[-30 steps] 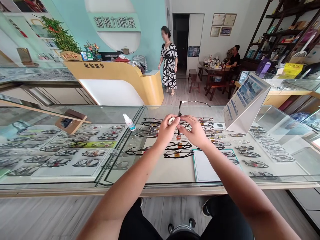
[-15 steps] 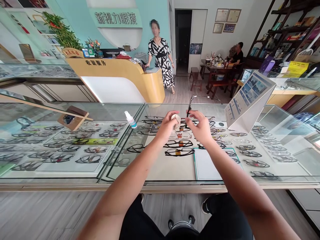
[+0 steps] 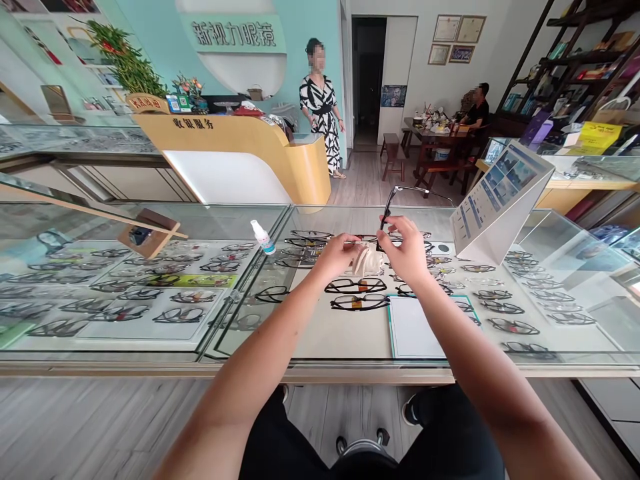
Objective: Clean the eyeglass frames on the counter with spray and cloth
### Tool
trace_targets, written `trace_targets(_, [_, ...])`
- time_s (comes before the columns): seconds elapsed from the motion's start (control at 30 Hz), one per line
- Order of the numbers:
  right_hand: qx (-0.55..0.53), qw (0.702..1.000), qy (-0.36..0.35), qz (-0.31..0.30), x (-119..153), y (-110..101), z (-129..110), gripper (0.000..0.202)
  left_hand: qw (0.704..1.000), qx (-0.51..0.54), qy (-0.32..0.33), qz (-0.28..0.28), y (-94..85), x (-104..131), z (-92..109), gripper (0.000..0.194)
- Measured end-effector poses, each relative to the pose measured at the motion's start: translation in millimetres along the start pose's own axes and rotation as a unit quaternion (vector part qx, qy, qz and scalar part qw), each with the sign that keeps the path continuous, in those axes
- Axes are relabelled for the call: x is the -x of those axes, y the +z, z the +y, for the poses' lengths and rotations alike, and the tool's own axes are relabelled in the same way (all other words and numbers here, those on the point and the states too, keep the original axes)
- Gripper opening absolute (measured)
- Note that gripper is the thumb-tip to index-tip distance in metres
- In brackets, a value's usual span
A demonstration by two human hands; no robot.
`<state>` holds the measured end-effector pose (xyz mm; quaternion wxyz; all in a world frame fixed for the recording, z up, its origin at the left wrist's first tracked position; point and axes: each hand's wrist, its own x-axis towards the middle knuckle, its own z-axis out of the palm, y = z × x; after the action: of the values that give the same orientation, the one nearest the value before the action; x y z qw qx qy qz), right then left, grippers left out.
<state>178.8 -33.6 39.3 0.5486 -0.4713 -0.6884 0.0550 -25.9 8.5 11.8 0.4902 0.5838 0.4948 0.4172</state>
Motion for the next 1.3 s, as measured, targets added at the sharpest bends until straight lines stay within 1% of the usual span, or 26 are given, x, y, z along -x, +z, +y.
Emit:
trace_targets(0.07, [0.007, 1.000, 0.003, -0.001, -1, -1, 0, 0.026, 0.999, -0.033, -0.003, 0.008, -1.6, -1, -2, 0.030])
trace_targets(0.17, [0.015, 1.000, 0.002, -0.003, -1, -2, 0, 0.027, 0.993, -0.114, 0.020, 0.016, -2.2, 2, -1, 0.020])
trace_targets(0.27, [0.016, 1.000, 0.000, -0.004, -1, -3, -1, 0.027, 0.972, -0.225, 0.059, 0.033, -2.8, 6, 3, 0.017])
trace_targets(0.33, [0.020, 1.000, 0.000, -0.004, -1, -3, -1, 0.026, 0.952, -0.287, 0.091, 0.052, -7.4, 8, 9, 0.012])
trace_targets(0.4, [0.019, 1.000, 0.000, -0.001, -1, -3, 0, 0.024, 0.926, -0.342, 0.119, 0.102, -18.3, 7, 16, 0.012])
trace_targets(0.47, [0.012, 1.000, -0.002, 0.005, -1, -2, 0, 0.024, 0.890, -0.393, 0.122, 0.196, -35.8, 6, 25, 0.023])
trace_targets(0.53, [0.004, 1.000, -0.004, 0.011, -1, -2, 1, 0.023, 0.856, -0.418, 0.084, 0.293, -57.3, 5, 33, 0.039])
trace_targets(0.57, [0.002, 1.000, -0.005, 0.013, 0, -2, 2, 0.023, 0.844, -0.420, 0.060, 0.327, -68.4, 4, 36, 0.045])
trace_targets(0.63, [0.000, 1.000, -0.006, 0.014, 0, -2, 2, 0.022, 0.832, -0.418, 0.007, 0.365, -89.0, 3, 38, 0.055])
trace_targets(0.7, [0.000, 1.000, -0.006, 0.014, 1, -2, 3, 0.022, 0.830, -0.414, -0.048, 0.370, -105.7, -1, 36, 0.061])
trace_targets(0.8, [0.000, 1.000, -0.005, 0.013, 1, -2, 4, 0.022, 0.843, -0.398, -0.122, 0.340, -122.3, -10, 28, 0.067])
trace_targets(0.87, [0.000, 1.000, -0.004, 0.014, 2, -1, 4, 0.022, 0.852, -0.384, -0.153, 0.321, -129.1, -16, 22, 0.068])
trace_targets(0.93, [-0.002, 1.000, -0.003, 0.014, 2, 0, 5, 0.022, 0.859, -0.366, -0.164, 0.318, -133.9, -19, 17, 0.066])
trace_targets(1.07, [0.000, 1.000, -0.005, 0.014, 2, 0, 6, 0.022, 0.871, -0.348, -0.136, 0.320, -138.8, -19, 14, 0.062])
trace_targets(1.13, [0.000, 1.000, -0.004, 0.015, 1, 0, 7, 0.022, 0.865, -0.362, -0.131, 0.324, -138.7, -16, 16, 0.060])
trace_targets(1.2, [0.000, 1.000, 0.000, 0.015, 1, 0, 7, 0.023, 0.854, -0.369, -0.111, 0.350, -135.7, -12, 21, 0.059])
trace_targets(1.23, [0.000, 1.000, 0.003, 0.015, 1, 0, 7, 0.023, 0.851, -0.364, -0.081, 0.369, -132.7, -10, 24, 0.057])
trace_targets(1.3, [-0.004, 1.000, 0.012, 0.015, 1, 0, 7, 0.023, 0.860, -0.320, 0.030, 0.395, -122.6, -7, 30, 0.051])
